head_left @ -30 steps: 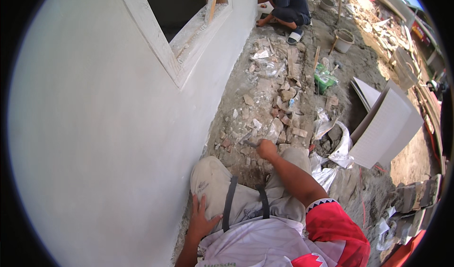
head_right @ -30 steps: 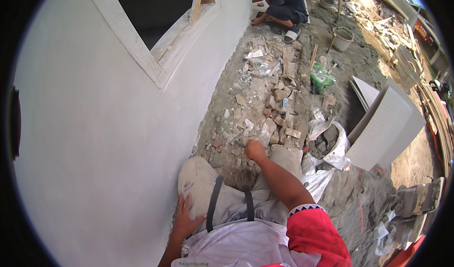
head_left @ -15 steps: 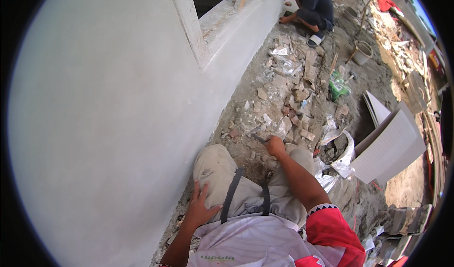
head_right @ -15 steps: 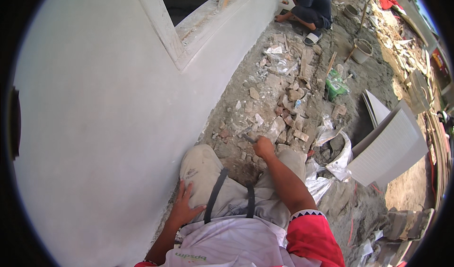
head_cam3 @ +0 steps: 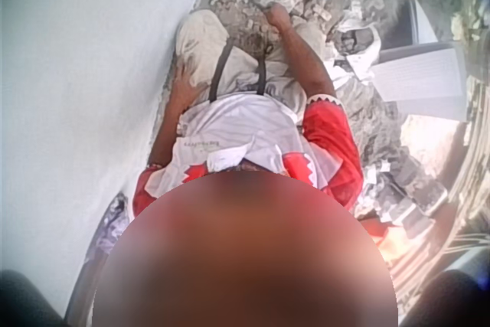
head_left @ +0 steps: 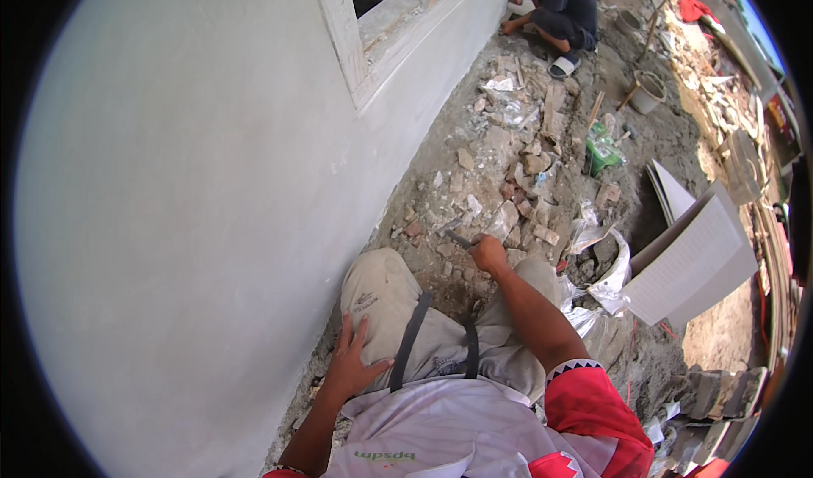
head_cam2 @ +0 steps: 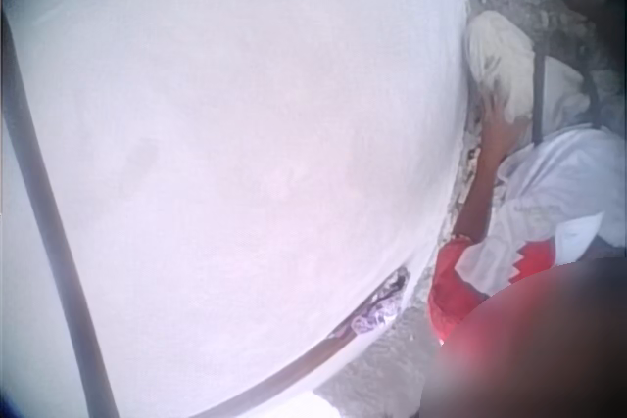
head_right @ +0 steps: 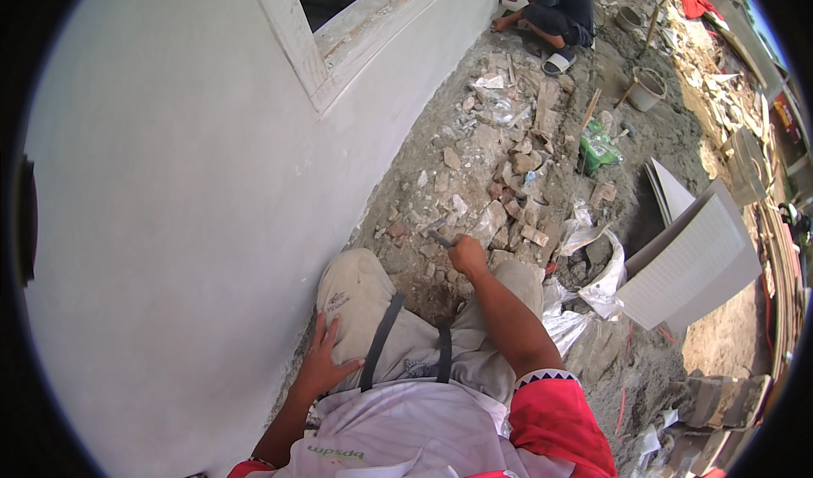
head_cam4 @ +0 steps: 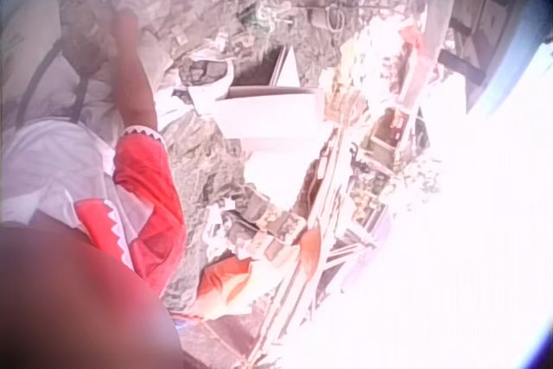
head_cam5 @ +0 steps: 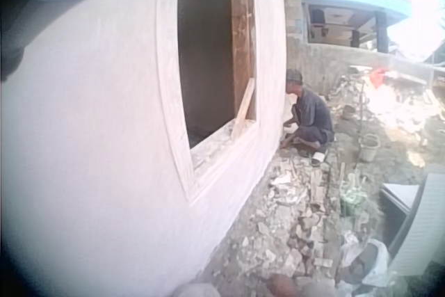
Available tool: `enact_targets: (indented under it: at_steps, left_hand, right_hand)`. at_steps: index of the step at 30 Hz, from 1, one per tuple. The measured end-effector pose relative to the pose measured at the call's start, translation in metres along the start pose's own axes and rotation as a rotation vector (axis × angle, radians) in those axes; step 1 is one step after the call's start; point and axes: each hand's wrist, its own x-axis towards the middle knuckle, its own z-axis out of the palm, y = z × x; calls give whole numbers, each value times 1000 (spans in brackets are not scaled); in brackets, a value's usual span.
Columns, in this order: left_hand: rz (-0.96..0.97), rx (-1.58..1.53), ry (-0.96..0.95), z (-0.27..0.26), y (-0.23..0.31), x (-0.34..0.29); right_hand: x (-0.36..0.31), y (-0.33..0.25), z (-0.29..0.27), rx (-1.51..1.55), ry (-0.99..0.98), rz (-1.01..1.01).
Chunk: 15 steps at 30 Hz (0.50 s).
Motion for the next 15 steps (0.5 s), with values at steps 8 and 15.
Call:
enact_targets:
  at_steps: [8, 15]
  left_hand:
    - [27, -11, 7, -1, -2, 2]
    - [-10, -40, -28, -3, 1, 4]
  right_hand:
    - [2, 3, 3, -9, 12, -14]
    - [1, 5, 3, 2, 11, -18]
